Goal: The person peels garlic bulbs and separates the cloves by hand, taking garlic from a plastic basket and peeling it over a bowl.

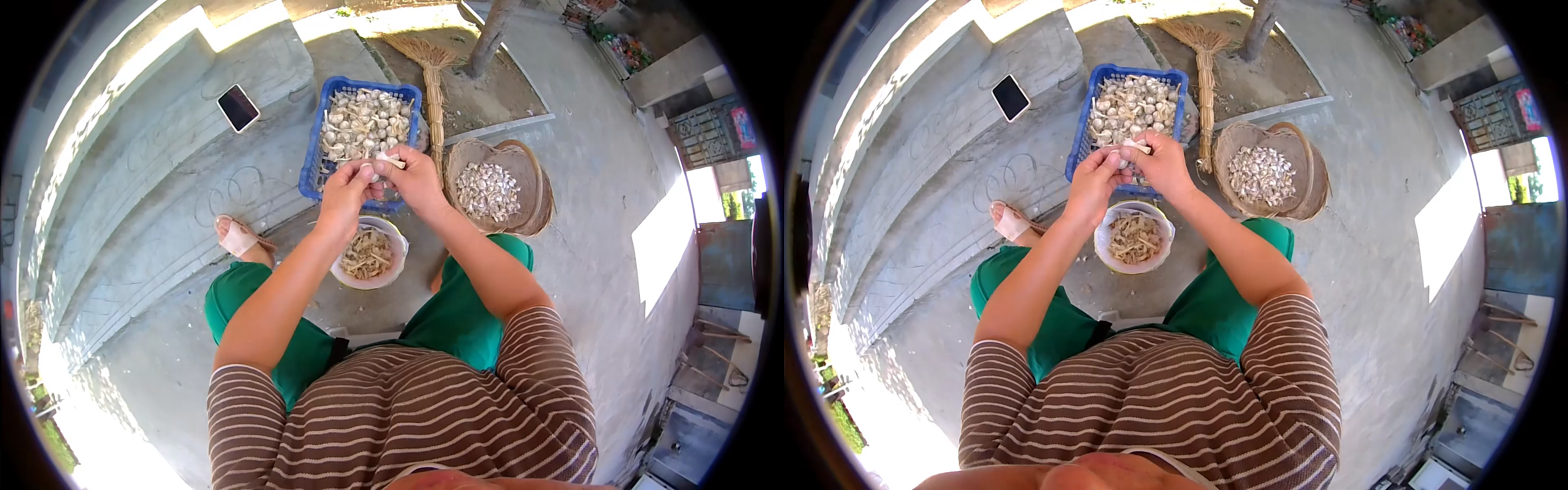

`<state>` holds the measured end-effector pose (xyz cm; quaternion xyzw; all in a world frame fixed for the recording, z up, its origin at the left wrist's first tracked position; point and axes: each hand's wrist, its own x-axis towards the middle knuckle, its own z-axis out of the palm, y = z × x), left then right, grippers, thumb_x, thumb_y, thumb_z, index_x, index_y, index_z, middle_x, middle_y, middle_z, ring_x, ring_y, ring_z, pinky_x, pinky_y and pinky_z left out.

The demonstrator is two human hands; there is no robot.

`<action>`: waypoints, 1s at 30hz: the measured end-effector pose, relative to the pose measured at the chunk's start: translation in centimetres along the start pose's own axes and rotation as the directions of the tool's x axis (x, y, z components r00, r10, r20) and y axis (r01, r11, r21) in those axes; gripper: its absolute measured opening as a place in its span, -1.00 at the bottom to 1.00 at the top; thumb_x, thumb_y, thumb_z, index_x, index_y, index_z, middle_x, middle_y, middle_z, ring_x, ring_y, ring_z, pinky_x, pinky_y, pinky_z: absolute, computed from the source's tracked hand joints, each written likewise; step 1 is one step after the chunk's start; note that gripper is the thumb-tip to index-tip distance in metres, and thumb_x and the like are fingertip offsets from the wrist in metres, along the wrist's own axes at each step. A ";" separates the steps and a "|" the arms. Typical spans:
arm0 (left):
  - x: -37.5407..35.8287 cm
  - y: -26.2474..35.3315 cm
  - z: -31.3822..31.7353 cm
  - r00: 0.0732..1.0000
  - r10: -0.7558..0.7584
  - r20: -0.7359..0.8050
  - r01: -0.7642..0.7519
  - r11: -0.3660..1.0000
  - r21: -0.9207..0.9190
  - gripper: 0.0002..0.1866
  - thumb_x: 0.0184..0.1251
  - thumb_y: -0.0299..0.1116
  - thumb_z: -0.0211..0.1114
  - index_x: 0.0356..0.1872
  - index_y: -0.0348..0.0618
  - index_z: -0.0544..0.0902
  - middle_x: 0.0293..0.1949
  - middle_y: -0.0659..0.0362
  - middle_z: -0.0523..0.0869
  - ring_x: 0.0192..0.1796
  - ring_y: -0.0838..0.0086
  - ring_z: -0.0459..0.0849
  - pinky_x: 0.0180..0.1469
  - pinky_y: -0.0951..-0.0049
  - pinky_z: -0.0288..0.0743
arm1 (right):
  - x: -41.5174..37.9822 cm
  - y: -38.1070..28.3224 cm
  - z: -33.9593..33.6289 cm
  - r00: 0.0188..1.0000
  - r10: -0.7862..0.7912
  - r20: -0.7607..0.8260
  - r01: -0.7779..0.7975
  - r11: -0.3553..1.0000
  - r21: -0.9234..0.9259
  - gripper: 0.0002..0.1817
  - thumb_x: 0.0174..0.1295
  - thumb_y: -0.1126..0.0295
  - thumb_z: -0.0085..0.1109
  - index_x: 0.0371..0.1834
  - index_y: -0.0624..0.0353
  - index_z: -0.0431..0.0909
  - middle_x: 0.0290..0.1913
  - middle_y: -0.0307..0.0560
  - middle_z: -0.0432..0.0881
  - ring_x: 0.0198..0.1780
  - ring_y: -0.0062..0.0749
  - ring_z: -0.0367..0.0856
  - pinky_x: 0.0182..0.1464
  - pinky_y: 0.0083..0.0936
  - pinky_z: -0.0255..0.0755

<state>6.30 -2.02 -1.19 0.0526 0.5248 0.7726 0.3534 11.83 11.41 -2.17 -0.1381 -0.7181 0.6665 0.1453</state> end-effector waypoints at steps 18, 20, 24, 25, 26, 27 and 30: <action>-2.1 -1.9 -0.5 0.920 0.373 0.120 -0.342 0.618 0.708 -0.75 0.50 -0.17 -0.10 -0.16 -0.12 0.44 -0.56 0.29 0.38 -0.58 0.63 0.24 -0.54 0.63 0.17 | -2.1 -0.4 0.7 0.982 0.131 0.137 -0.180 0.867 0.465 -0.83 0.21 0.33 0.23 -0.35 0.21 0.56 -0.62 -0.40 0.40 -0.66 -0.78 0.19 -0.66 -0.74 -0.03; -2.2 -2.3 -1.4 0.929 0.355 0.102 -0.329 0.671 0.664 -0.75 0.49 -0.19 -0.12 -0.14 -0.12 0.44 -0.63 0.31 0.35 -0.61 0.59 0.28 -0.56 0.59 0.20 | -2.5 0.2 1.0 0.964 0.176 0.197 -0.245 0.874 0.419 -0.83 0.22 0.32 0.22 -0.33 0.21 0.57 -0.59 -0.34 0.45 -0.62 -0.73 0.31 -0.62 -0.71 0.13; -4.6 -1.3 -1.7 0.969 -0.226 -0.097 0.234 0.969 0.080 -0.75 0.47 -0.17 -0.17 -0.29 -0.06 0.41 -0.65 0.32 0.29 -0.65 0.63 0.17 -0.64 0.59 0.05 | -4.2 -0.5 2.5 0.947 -0.271 0.172 0.298 0.940 -0.164 -0.80 0.23 0.29 0.20 -0.26 0.22 0.56 -0.48 -0.15 0.60 -0.47 -0.58 0.50 -0.37 -0.57 0.42; -4.8 -1.6 -2.0 0.946 -0.319 -0.065 0.318 0.948 -0.021 -0.74 0.46 -0.17 -0.18 -0.34 -0.04 0.38 -0.65 0.33 0.27 -0.66 0.65 0.14 -0.66 0.59 0.01 | -4.4 -0.1 2.8 0.949 -0.261 0.176 0.290 0.943 -0.163 -0.80 0.23 0.29 0.20 -0.26 0.22 0.56 -0.48 -0.15 0.60 -0.47 -0.58 0.50 -0.37 -0.57 0.42; -4.6 -2.3 -2.7 0.938 -0.343 -0.051 0.340 0.939 -0.062 -0.73 0.47 -0.13 -0.16 -0.40 0.00 0.34 -0.63 0.32 0.28 -0.65 0.65 0.15 -0.65 0.60 0.05 | -4.4 0.4 3.0 0.946 -0.259 0.196 0.294 0.940 -0.173 -0.79 0.23 0.28 0.18 -0.26 0.22 0.56 -0.49 -0.12 0.60 -0.47 -0.58 0.48 -0.38 -0.56 0.41; -4.7 -2.7 -2.8 0.935 -0.352 -0.049 0.349 0.935 -0.066 -0.73 0.47 -0.13 -0.16 -0.40 0.00 0.34 -0.63 0.32 0.28 -0.65 0.65 0.15 -0.65 0.60 0.05 | -4.4 0.9 3.1 0.942 -0.258 0.213 0.298 0.936 -0.185 -0.78 0.24 0.27 0.17 -0.27 0.22 0.56 -0.49 -0.09 0.59 -0.48 -0.58 0.46 -0.39 -0.55 0.41; -5.2 -4.4 -2.1 0.956 -0.251 -0.152 0.249 0.968 -0.030 -0.73 0.47 -0.11 -0.10 -0.35 -0.03 0.38 -0.63 0.33 0.28 -0.64 0.65 0.17 -0.62 0.61 0.12 | -4.2 2.6 3.1 0.980 -0.117 0.164 0.142 0.978 -0.155 -0.79 0.26 0.27 0.13 -0.28 0.21 0.56 -0.52 -0.10 0.58 -0.47 -0.59 0.45 -0.38 -0.54 0.40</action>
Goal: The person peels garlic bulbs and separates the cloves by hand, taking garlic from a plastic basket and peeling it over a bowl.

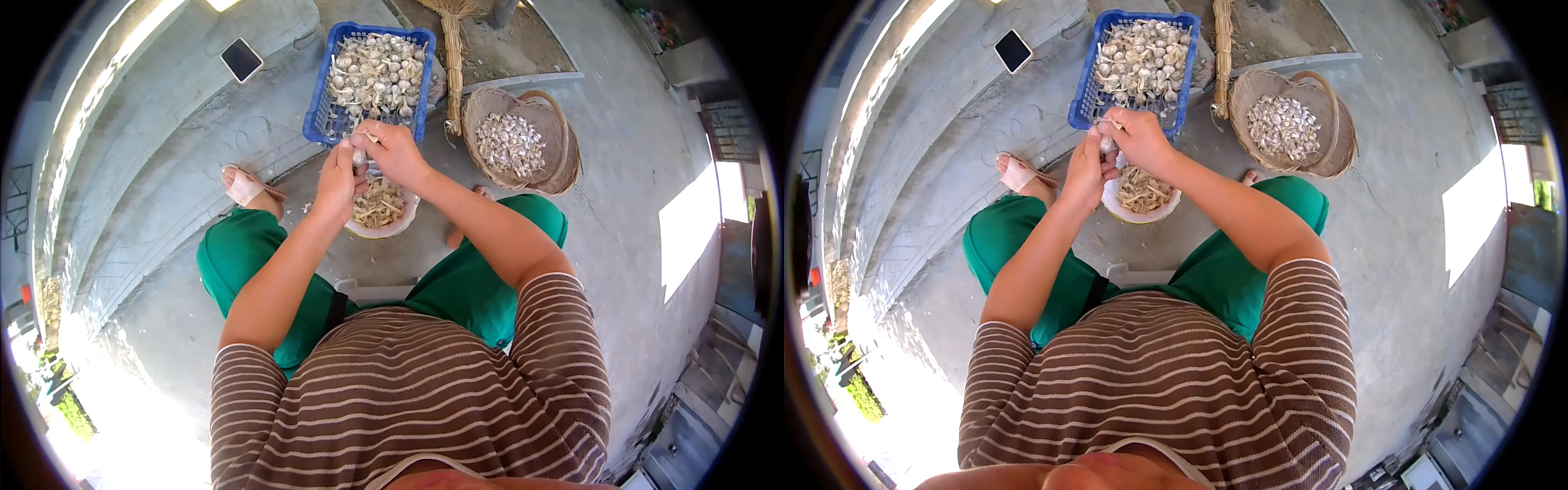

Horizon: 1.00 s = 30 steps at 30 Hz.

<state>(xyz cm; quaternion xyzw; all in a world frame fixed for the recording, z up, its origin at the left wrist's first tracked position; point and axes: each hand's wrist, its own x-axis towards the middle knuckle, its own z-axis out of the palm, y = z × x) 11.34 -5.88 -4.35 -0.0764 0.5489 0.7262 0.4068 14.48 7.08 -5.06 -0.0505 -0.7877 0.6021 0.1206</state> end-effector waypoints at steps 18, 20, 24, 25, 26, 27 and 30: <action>-0.1 -0.6 -4.1 0.987 -0.053 0.153 0.025 0.984 0.178 -0.77 0.48 -0.19 -0.02 -0.17 -0.15 0.44 -0.42 0.26 0.48 -0.46 0.62 0.40 -0.40 0.60 0.35 | -0.9 8.5 -0.1 0.973 0.103 0.209 0.027 0.840 -0.541 -0.79 0.26 0.23 0.00 -0.29 0.12 0.52 -0.42 0.13 0.61 -0.33 0.12 0.59 -0.28 -0.11 0.45; -0.2 0.4 -3.9 0.988 0.066 0.141 -0.069 0.997 0.021 -0.79 0.46 -0.28 0.02 -0.08 -0.19 0.45 -0.32 0.19 0.57 -0.32 0.57 0.52 -0.21 0.52 0.49 | -1.8 9.1 0.5 0.857 0.323 0.402 0.069 0.702 -0.709 -0.79 0.20 0.28 0.08 -0.17 0.07 0.57 -0.38 0.07 0.64 -0.30 0.05 0.62 -0.22 -0.15 0.49; -0.1 0.8 -4.1 0.986 0.123 0.108 -0.116 0.991 -0.071 -0.75 0.41 -0.38 0.08 0.04 -0.23 0.44 -0.18 0.14 0.58 -0.20 0.50 0.57 -0.09 0.43 0.55 | -1.7 9.7 0.2 0.880 -0.032 0.474 0.349 0.720 -0.600 -0.71 0.12 0.34 0.19 -0.05 0.03 0.59 -0.30 -0.03 0.67 -0.26 -0.14 0.67 -0.19 -0.29 0.53; -0.1 0.9 -3.9 0.985 0.148 0.091 -0.142 0.987 -0.075 -0.72 0.39 -0.42 0.10 0.07 -0.24 0.43 -0.14 0.13 0.56 -0.17 0.48 0.57 -0.06 0.41 0.56 | -0.6 7.9 -0.1 0.934 0.014 0.356 0.134 0.912 -0.388 -0.71 0.12 0.36 0.23 -0.05 0.07 0.59 -0.27 -0.07 0.67 -0.24 -0.27 0.66 -0.20 -0.39 0.54; -0.2 1.0 -3.6 0.982 0.174 0.074 -0.168 0.983 -0.079 -0.69 0.37 -0.46 0.13 0.10 -0.26 0.42 -0.10 0.11 0.54 -0.15 0.47 0.57 -0.03 0.40 0.56 | 0.4 6.2 -0.5 0.962 0.102 0.255 -0.075 0.991 -0.112 -0.70 0.12 0.38 0.26 -0.05 0.11 0.60 -0.23 -0.12 0.67 -0.21 -0.39 0.66 -0.21 -0.48 0.55; -0.1 1.0 -3.5 0.981 0.178 0.073 -0.172 0.982 -0.083 -0.69 0.37 -0.46 0.13 0.10 -0.26 0.42 -0.10 0.11 0.54 -0.15 0.47 0.57 -0.03 0.40 0.56 | 0.8 4.6 -0.7 0.961 0.100 0.259 -0.072 0.991 -0.114 -0.70 0.12 0.38 0.26 -0.05 0.11 0.60 -0.23 -0.12 0.67 -0.21 -0.39 0.66 -0.21 -0.48 0.55; 0.0 1.2 -3.2 0.975 0.221 0.033 -0.217 0.971 -0.100 -0.65 0.30 -0.55 0.17 0.10 -0.33 0.42 -0.08 0.06 0.53 -0.13 0.35 0.61 -0.10 0.39 0.59 | 0.8 1.4 -1.0 0.952 0.225 0.208 -0.298 0.839 0.456 -0.83 0.27 0.40 0.15 -0.17 0.25 0.60 -0.19 -0.19 0.65 -0.18 -0.57 0.60 -0.18 -0.61 0.54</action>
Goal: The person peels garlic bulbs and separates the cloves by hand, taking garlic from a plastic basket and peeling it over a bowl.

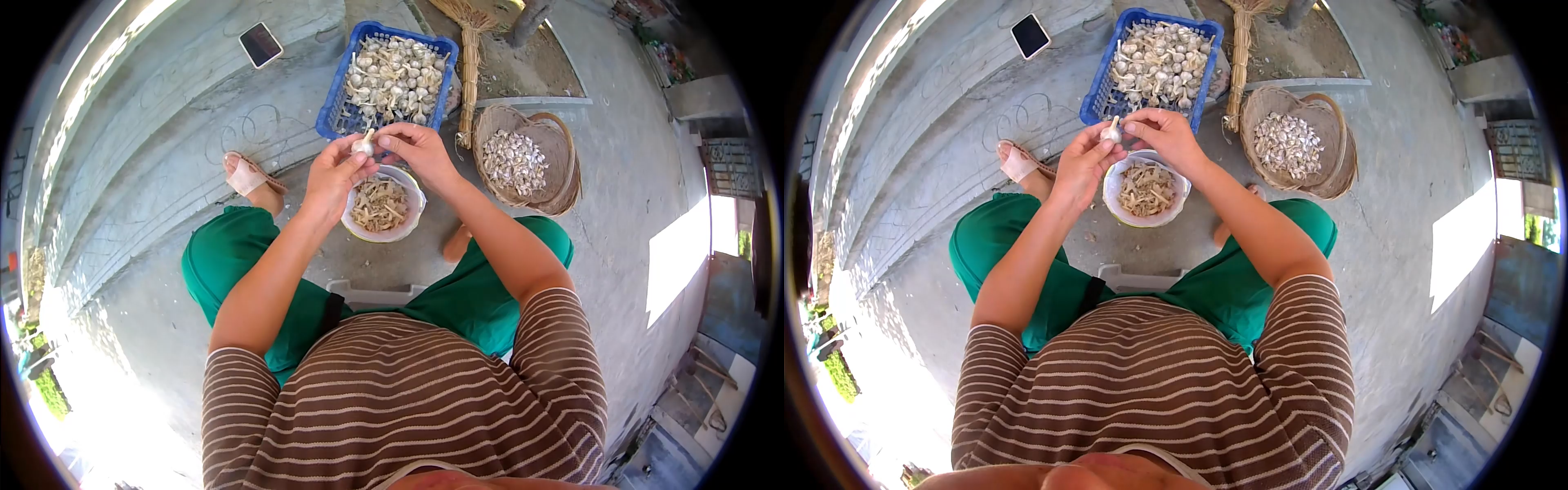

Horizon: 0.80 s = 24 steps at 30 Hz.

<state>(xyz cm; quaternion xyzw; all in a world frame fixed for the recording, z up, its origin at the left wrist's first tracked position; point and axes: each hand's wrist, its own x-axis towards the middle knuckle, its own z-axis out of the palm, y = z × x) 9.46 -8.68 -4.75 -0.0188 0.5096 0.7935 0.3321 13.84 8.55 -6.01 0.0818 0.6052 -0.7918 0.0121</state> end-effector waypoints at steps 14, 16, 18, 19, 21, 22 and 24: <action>0.4 -0.8 2.6 0.978 0.208 0.032 -0.207 0.926 0.315 -0.71 0.16 -0.67 0.23 -0.06 -0.37 0.49 -0.29 0.08 0.66 -0.35 0.47 0.64 -0.26 0.52 0.57 | -0.4 -1.1 0.0 0.961 -0.238 -0.143 0.185 0.932 -0.311 -0.89 0.06 0.47 0.27 -0.41 0.27 0.58 -0.44 -0.23 0.63 -0.40 -0.67 0.58 -0.35 -0.66 0.50; 0.3 -0.6 2.9 0.980 0.196 0.031 -0.196 0.929 0.313 -0.72 0.17 -0.66 0.23 -0.07 -0.37 0.49 -0.29 0.09 0.65 -0.34 0.47 0.64 -0.25 0.51 0.57 | -0.5 -1.5 0.0 0.953 -0.261 -0.155 0.184 0.903 -0.387 -0.89 0.04 0.47 0.27 -0.43 0.27 0.57 -0.45 -0.23 0.63 -0.41 -0.69 0.57 -0.35 -0.67 0.49; 0.3 -0.4 3.2 0.982 0.185 0.027 -0.184 0.932 0.312 -0.72 0.17 -0.66 0.23 -0.07 -0.38 0.50 -0.30 0.09 0.65 -0.34 0.47 0.64 -0.25 0.51 0.57 | -0.6 -1.6 0.0 0.933 -0.333 -0.138 0.239 0.858 -0.455 -0.89 0.02 0.48 0.27 -0.44 0.27 0.57 -0.45 -0.22 0.63 -0.42 -0.70 0.57 -0.36 -0.67 0.48; 0.2 -0.3 3.3 0.983 0.182 0.033 -0.183 0.931 0.315 -0.72 0.18 -0.65 0.23 -0.06 -0.38 0.49 -0.28 0.08 0.65 -0.33 0.46 0.64 -0.24 0.50 0.57 | -0.6 -1.4 -0.1 0.933 -0.331 -0.139 0.237 0.860 -0.452 -0.89 0.02 0.48 0.27 -0.44 0.27 0.57 -0.45 -0.22 0.63 -0.42 -0.70 0.57 -0.36 -0.67 0.48; 0.0 -0.1 3.3 0.983 0.179 0.035 -0.181 0.930 0.321 -0.71 0.19 -0.65 0.22 -0.04 -0.39 0.49 -0.26 0.08 0.65 -0.32 0.45 0.64 -0.23 0.49 0.57 | -0.3 -1.1 -0.5 0.953 -0.262 -0.152 0.193 0.912 -0.362 -0.90 0.05 0.48 0.26 -0.43 0.29 0.56 -0.46 -0.21 0.62 -0.43 -0.68 0.57 -0.37 -0.67 0.49; 0.0 0.0 3.3 0.986 0.157 0.061 -0.168 0.939 0.301 -0.72 0.24 -0.60 0.19 -0.02 -0.37 0.49 -0.23 0.07 0.64 -0.28 0.45 0.62 -0.20 0.47 0.55 | -0.2 -1.1 -0.6 0.954 -0.261 -0.151 0.192 0.913 -0.361 -0.90 0.05 0.48 0.26 -0.43 0.29 0.56 -0.46 -0.21 0.62 -0.43 -0.68 0.57 -0.37 -0.67 0.49; 0.2 0.0 2.9 0.987 0.134 0.086 -0.153 0.947 0.281 -0.72 0.29 -0.55 0.17 0.01 -0.36 0.48 -0.19 0.06 0.63 -0.25 0.44 0.60 -0.17 0.45 0.53 | -0.2 -1.1 -0.8 0.980 -0.176 -0.089 0.165 0.979 -0.116 -0.91 0.09 0.49 0.21 -0.41 0.30 0.56 -0.45 -0.19 0.62 -0.44 -0.65 0.58 -0.37 -0.66 0.51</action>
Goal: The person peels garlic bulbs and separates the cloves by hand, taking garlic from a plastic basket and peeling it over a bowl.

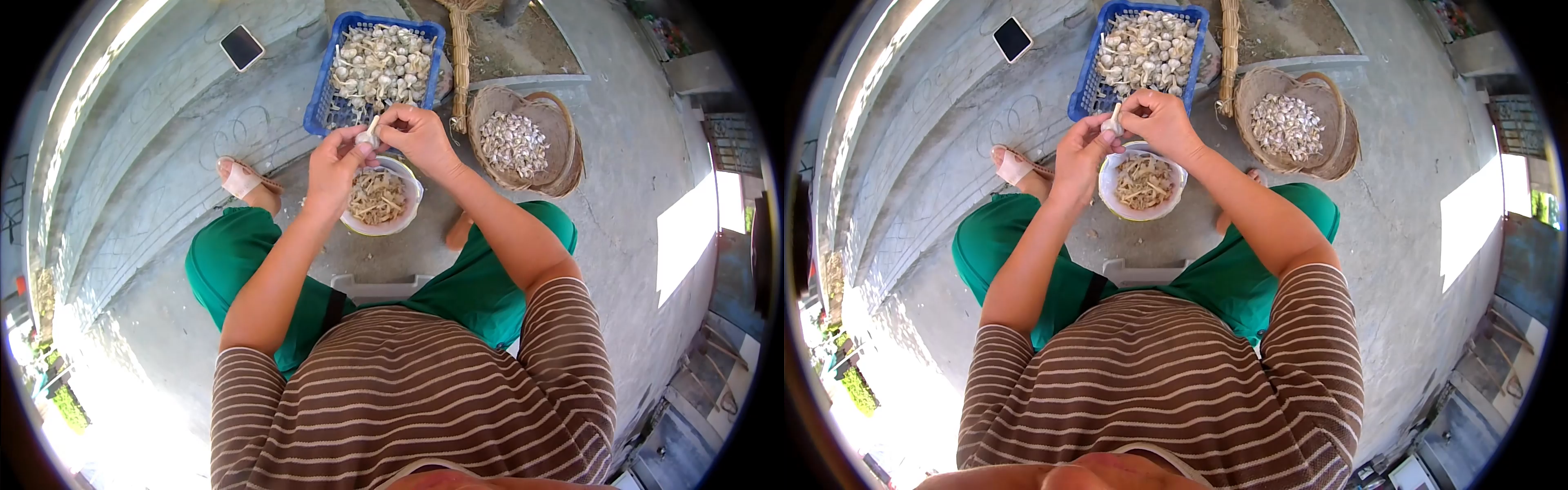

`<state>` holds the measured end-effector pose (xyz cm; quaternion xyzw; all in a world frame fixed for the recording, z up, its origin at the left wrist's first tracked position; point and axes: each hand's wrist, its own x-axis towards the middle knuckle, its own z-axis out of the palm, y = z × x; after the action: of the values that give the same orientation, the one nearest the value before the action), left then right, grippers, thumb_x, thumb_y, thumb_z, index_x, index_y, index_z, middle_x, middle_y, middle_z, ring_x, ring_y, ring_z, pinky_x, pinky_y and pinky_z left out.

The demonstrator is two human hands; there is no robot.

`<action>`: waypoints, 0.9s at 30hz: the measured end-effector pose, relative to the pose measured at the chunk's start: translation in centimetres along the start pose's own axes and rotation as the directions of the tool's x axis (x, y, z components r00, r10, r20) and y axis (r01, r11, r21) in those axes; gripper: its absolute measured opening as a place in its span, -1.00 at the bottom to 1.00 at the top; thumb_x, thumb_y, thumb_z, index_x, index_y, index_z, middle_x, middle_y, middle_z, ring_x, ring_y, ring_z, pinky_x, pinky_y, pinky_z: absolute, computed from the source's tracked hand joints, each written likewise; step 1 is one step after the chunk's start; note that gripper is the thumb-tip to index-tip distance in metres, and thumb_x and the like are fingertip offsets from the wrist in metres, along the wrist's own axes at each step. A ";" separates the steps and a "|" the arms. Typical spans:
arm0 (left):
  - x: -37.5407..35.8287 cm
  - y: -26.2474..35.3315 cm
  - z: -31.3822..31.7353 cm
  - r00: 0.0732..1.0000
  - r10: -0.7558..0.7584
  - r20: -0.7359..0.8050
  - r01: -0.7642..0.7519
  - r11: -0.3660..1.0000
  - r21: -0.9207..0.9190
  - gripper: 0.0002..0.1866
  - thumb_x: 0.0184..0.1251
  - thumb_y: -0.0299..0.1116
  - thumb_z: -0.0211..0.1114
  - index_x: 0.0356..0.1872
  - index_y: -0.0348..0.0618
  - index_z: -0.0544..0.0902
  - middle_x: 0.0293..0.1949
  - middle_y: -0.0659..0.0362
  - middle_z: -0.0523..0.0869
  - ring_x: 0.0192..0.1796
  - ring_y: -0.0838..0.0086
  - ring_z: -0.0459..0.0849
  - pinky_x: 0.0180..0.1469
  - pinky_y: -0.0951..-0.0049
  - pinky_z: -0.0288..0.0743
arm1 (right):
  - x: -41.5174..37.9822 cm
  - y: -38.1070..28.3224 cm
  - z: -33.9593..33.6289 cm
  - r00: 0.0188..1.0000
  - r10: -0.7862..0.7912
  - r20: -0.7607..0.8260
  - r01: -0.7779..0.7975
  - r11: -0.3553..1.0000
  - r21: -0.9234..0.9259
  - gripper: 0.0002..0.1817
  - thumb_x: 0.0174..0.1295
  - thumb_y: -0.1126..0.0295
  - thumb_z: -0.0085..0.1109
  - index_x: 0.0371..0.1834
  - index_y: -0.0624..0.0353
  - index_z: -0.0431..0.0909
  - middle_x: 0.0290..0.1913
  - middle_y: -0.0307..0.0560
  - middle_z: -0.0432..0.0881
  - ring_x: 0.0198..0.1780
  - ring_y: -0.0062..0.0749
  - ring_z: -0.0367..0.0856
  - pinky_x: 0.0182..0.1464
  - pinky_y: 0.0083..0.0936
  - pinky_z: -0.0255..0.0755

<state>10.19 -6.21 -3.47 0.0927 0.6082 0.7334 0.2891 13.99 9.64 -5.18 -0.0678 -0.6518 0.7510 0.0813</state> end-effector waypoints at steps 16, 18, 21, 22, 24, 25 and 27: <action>0.1 -0.2 -0.6 0.996 -0.059 0.067 0.061 0.998 -0.017 -0.63 0.27 -0.57 0.17 0.08 -0.33 0.35 -0.08 0.02 0.57 -0.14 0.37 0.63 -0.11 0.42 0.58 | -0.7 -0.9 0.5 0.989 -0.143 0.033 0.142 0.878 -0.457 -0.92 0.19 0.50 0.11 -0.34 0.31 0.49 -0.40 -0.23 0.55 -0.36 -0.69 0.56 -0.34 -0.69 0.49; 0.3 -0.3 -0.8 0.996 -0.044 0.075 0.042 0.999 0.031 -0.65 0.25 -0.56 0.19 0.05 -0.33 0.37 -0.11 0.04 0.58 -0.16 0.38 0.62 -0.15 0.44 0.57 | -0.6 -0.7 0.6 0.998 -0.060 0.025 0.065 0.937 -0.342 -0.92 0.21 0.50 0.08 -0.33 0.30 0.49 -0.41 -0.25 0.55 -0.36 -0.68 0.56 -0.35 -0.68 0.51; 0.3 -0.2 -0.7 0.997 -0.042 0.058 0.045 0.998 -0.053 -0.70 0.23 -0.55 0.22 -0.02 -0.34 0.43 -0.16 0.06 0.61 -0.22 0.43 0.61 -0.18 0.47 0.54 | -0.3 -0.7 0.1 0.993 0.118 0.027 -0.113 0.982 -0.151 -0.91 0.24 0.50 0.08 -0.25 0.29 0.51 -0.35 -0.24 0.56 -0.30 -0.64 0.57 -0.34 -0.65 0.55; 0.3 -0.2 -0.4 0.999 -0.037 0.015 0.038 0.994 -0.102 -0.72 0.23 -0.55 0.22 -0.04 -0.34 0.45 -0.16 0.05 0.62 -0.25 0.44 0.61 -0.18 0.47 0.54 | -0.4 -0.9 0.2 0.993 0.118 0.025 -0.113 0.982 -0.151 -0.91 0.24 0.50 0.08 -0.25 0.29 0.51 -0.35 -0.24 0.56 -0.30 -0.64 0.57 -0.34 -0.65 0.55; 0.2 -0.1 -0.4 0.999 -0.034 -0.029 0.029 0.988 -0.151 -0.74 0.23 -0.55 0.22 -0.06 -0.34 0.48 -0.16 0.05 0.62 -0.27 0.46 0.61 -0.17 0.47 0.54 | -0.5 -1.5 0.3 0.998 0.043 0.043 -0.048 0.991 0.128 -0.93 0.19 0.51 0.15 -0.31 0.27 0.58 -0.39 -0.21 0.57 -0.38 -0.61 0.58 -0.38 -0.64 0.56; 0.3 0.0 -0.5 0.999 -0.041 -0.013 0.039 0.990 -0.139 -0.75 0.24 -0.55 0.22 -0.07 -0.34 0.49 -0.16 0.05 0.63 -0.27 0.46 0.61 -0.17 0.48 0.54 | -0.5 -1.4 0.4 0.998 0.044 0.043 -0.049 0.991 0.128 -0.93 0.19 0.51 0.15 -0.31 0.27 0.58 -0.39 -0.21 0.57 -0.38 -0.61 0.58 -0.38 -0.64 0.56; 0.2 0.3 -0.5 0.999 -0.048 0.004 0.049 0.991 -0.127 -0.77 0.25 -0.55 0.21 -0.08 -0.34 0.49 -0.15 0.04 0.63 -0.26 0.47 0.61 -0.17 0.48 0.54 | -0.5 -1.2 0.4 0.986 -0.160 0.057 0.163 0.984 -0.066 -0.90 0.18 0.52 0.19 -0.28 0.30 0.60 -0.36 -0.19 0.56 -0.37 -0.60 0.59 -0.38 -0.65 0.56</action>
<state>9.67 -6.56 -3.41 0.0598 0.5622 0.7634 0.3125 14.45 9.30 -3.95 0.0019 -0.6831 0.7199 0.1226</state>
